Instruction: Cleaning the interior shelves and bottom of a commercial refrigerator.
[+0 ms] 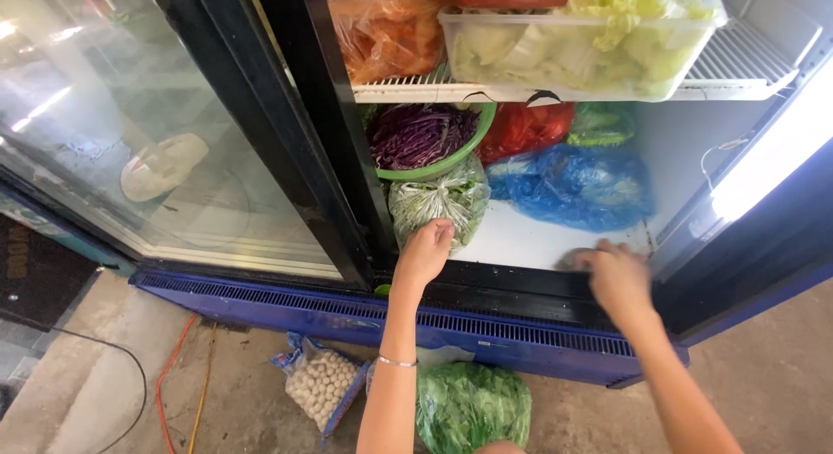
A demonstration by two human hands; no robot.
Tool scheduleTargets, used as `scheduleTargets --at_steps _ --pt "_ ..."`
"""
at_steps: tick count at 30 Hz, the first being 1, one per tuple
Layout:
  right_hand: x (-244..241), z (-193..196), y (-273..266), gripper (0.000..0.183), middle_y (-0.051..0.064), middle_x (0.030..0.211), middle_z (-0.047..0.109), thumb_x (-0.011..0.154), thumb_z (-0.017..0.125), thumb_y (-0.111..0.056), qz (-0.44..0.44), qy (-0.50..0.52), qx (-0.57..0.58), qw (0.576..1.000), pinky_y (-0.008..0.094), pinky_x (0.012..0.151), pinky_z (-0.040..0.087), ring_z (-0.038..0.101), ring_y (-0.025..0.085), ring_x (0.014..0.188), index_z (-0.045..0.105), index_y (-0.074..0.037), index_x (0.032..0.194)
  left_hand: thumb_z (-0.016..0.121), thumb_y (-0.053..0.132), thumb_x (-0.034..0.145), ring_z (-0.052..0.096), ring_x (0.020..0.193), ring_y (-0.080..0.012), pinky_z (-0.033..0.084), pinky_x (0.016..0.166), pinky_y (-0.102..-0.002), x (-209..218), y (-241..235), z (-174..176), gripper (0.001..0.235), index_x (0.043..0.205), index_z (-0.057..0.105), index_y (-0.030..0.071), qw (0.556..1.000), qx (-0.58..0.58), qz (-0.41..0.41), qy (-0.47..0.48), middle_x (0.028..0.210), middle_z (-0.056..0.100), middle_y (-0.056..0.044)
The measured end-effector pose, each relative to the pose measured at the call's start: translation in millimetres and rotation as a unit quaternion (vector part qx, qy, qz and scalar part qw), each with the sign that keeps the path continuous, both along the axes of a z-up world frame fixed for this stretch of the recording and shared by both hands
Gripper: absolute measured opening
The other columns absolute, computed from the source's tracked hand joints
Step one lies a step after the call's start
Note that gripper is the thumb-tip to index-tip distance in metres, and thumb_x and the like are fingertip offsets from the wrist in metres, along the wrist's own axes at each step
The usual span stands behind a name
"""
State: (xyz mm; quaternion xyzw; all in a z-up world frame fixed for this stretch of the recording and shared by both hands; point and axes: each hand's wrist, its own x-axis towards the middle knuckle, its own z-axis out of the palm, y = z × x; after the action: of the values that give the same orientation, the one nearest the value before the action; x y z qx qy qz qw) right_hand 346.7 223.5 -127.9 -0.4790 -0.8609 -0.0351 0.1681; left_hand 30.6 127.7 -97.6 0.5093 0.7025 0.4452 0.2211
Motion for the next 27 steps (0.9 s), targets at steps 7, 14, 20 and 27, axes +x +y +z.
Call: scheduleTargets --at_steps 7,14,20,27 --pt "-159 -30 -26 0.028 0.009 0.101 0.069 0.077 0.061 -0.005 0.154 0.03 0.088 0.984 0.044 0.081 0.053 0.066 0.031 0.096 0.077 -0.018 0.096 0.06 0.031 0.098 0.067 0.112 -0.0376 0.052 0.095 -0.042 2 3 1 0.035 0.12 0.069 0.005 0.995 0.068 0.042 0.054 0.118 0.071 -0.019" --pt "-94 -7 -16 0.024 0.005 0.105 0.072 0.083 0.062 -0.008 0.155 0.12 -0.023 0.98 0.045 0.083 0.054 0.065 0.035 0.093 0.079 -0.019 0.096 0.065 0.03 0.096 0.051 0.13 -0.0421 0.041 0.11 -0.05 11 19 -14 0.051 0.138 0.054 0.004 0.98 0.114 0.098 0.129 0.137 0.058 -0.022" --pt "26 -25 28 0.032 0.007 0.109 0.073 0.09 0.06 -0.003 -0.016 0.132 -0.06 0.989 0.045 0.089 0.058 0.071 0.032 0.102 0.079 -0.021 0.109 0.076 0.043 0.085 0.021 0.145 -0.0439 0.024 0.109 -0.063 26 29 -15 0.088 0.152 0.033 0.007 0.951 0.028 0.215 0.221 0.159 0.022 -0.024" --pt "-7 -2 -2 0.038 0.01 0.112 0.072 0.08 0.07 -0.008 0.016 0.079 -0.011 0.997 0.046 0.09 0.055 0.067 0.036 0.103 0.077 -0.022 0.114 0.067 0.045 0.095 0.01 0.15 -0.0459 0.024 0.104 -0.059 33 43 -56 0.089 0.16 0.02 0.007 0.926 0.017 0.232 0.299 0.165 0.009 -0.027"
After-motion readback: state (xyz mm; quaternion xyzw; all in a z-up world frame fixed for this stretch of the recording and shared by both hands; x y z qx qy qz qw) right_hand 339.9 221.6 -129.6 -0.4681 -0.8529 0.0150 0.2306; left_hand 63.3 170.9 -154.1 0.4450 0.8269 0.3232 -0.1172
